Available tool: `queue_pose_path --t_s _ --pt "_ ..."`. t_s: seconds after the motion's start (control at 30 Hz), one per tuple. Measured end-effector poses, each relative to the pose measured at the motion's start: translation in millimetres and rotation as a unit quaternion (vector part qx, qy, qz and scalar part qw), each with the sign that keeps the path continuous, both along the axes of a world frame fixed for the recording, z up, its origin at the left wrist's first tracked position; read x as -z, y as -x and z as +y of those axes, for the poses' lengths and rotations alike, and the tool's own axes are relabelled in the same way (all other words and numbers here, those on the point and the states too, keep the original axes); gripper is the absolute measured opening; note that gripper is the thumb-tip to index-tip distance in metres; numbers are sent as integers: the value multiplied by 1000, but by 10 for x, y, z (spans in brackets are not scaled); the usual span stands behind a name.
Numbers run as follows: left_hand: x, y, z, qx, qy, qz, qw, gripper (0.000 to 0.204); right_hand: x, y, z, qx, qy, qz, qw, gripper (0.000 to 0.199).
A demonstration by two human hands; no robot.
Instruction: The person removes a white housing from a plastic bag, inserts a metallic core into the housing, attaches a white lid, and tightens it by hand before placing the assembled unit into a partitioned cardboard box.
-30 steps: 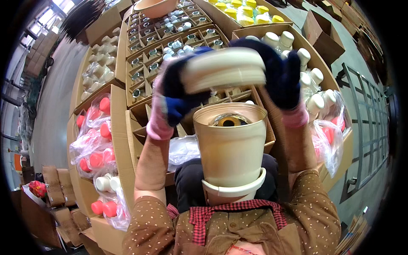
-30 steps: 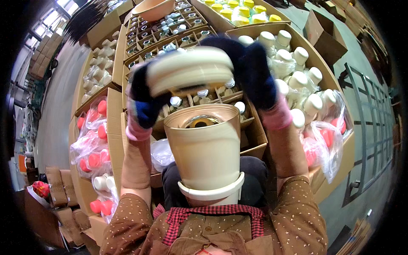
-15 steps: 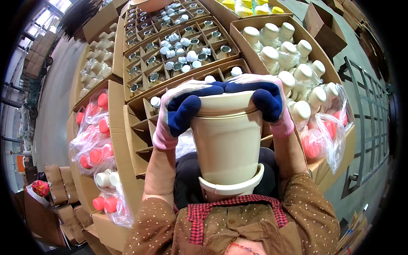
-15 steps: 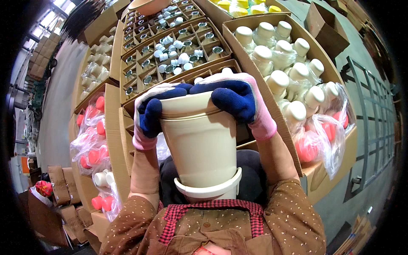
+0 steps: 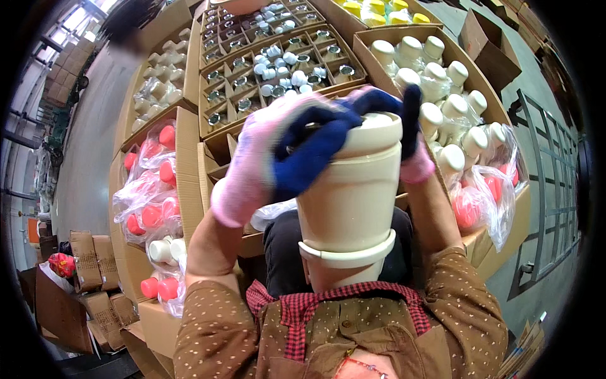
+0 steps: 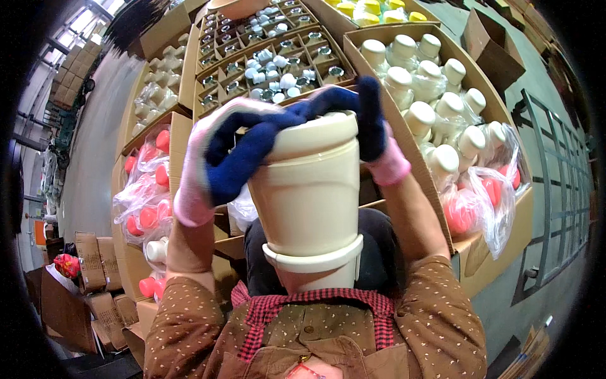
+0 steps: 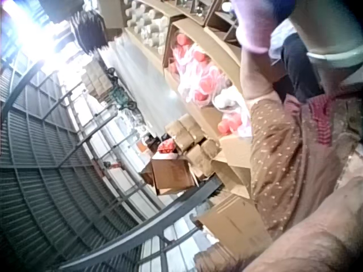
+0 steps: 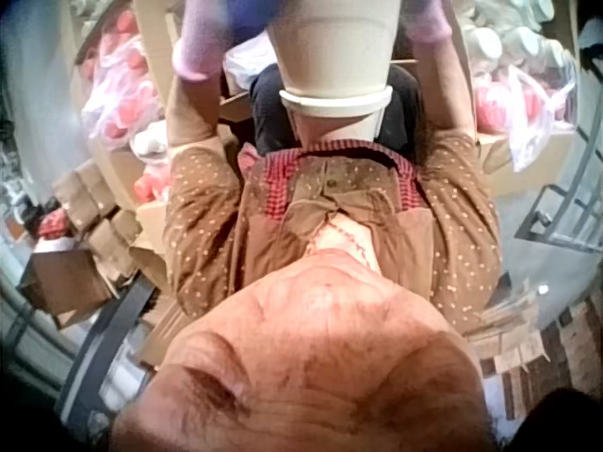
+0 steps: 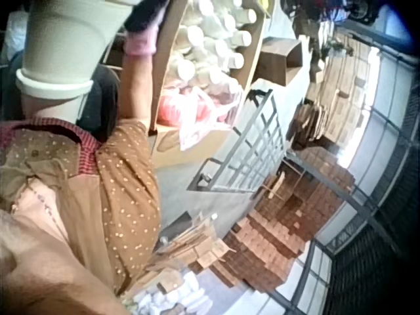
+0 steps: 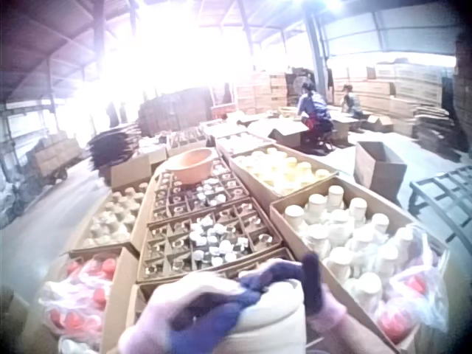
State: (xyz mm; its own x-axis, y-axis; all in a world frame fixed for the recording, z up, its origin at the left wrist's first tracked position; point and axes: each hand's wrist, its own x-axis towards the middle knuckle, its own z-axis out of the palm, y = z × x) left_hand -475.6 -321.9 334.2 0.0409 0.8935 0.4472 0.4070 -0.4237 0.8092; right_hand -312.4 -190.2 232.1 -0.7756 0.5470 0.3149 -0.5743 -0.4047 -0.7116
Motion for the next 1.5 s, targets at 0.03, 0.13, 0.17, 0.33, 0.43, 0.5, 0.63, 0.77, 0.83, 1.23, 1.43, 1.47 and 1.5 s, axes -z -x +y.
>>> queue_pose_path --t_s 0.03,0.13,0.17,0.33,0.43,0.5,0.63,0.77,0.83,1.23,1.43,1.47,1.5 --pt "14 78 -68 17 20 -66 997 12 -23 -82 77 18 -110 10 994 84" --pt "-43 38 43 -46 -124 173 976 17 199 11 399 -104 7 128 986 85" --pt "-168 -151 67 -57 -144 250 956 22 183 85 220 -131 153 121 972 85" --pt "181 184 -30 83 -109 14 991 27 -129 -172 -164 67 20 -22 997 87" --pt "297 276 55 -1 -129 20 991 19 9 -133 252 -55 -111 144 982 74" --pt "75 -131 150 -34 -249 107 962 16 108 39 -31 18 161 90 983 64" --pt "115 167 -64 56 -75 -50 994 15 -92 -91 -139 79 33 -17 996 59" --pt "153 177 85 -32 -161 107 981 13 -78 72 -66 131 -58 -20 990 57" --pt "1 -106 105 -32 -232 154 960 12 53 136 -98 106 13 -1 994 58" --pt "60 109 75 44 -161 95 981 19 -269 -43 -365 127 99 -32 986 78" --pt "-69 -165 143 -23 -252 186 949 14 147 191 -119 48 42 127 990 65" --pt "-93 -265 140 -23 -260 213 942 14 152 206 -286 130 52 61 988 65" --pt "-45 -273 111 -8 -231 211 950 15 33 36 -248 34 42 60 997 60"
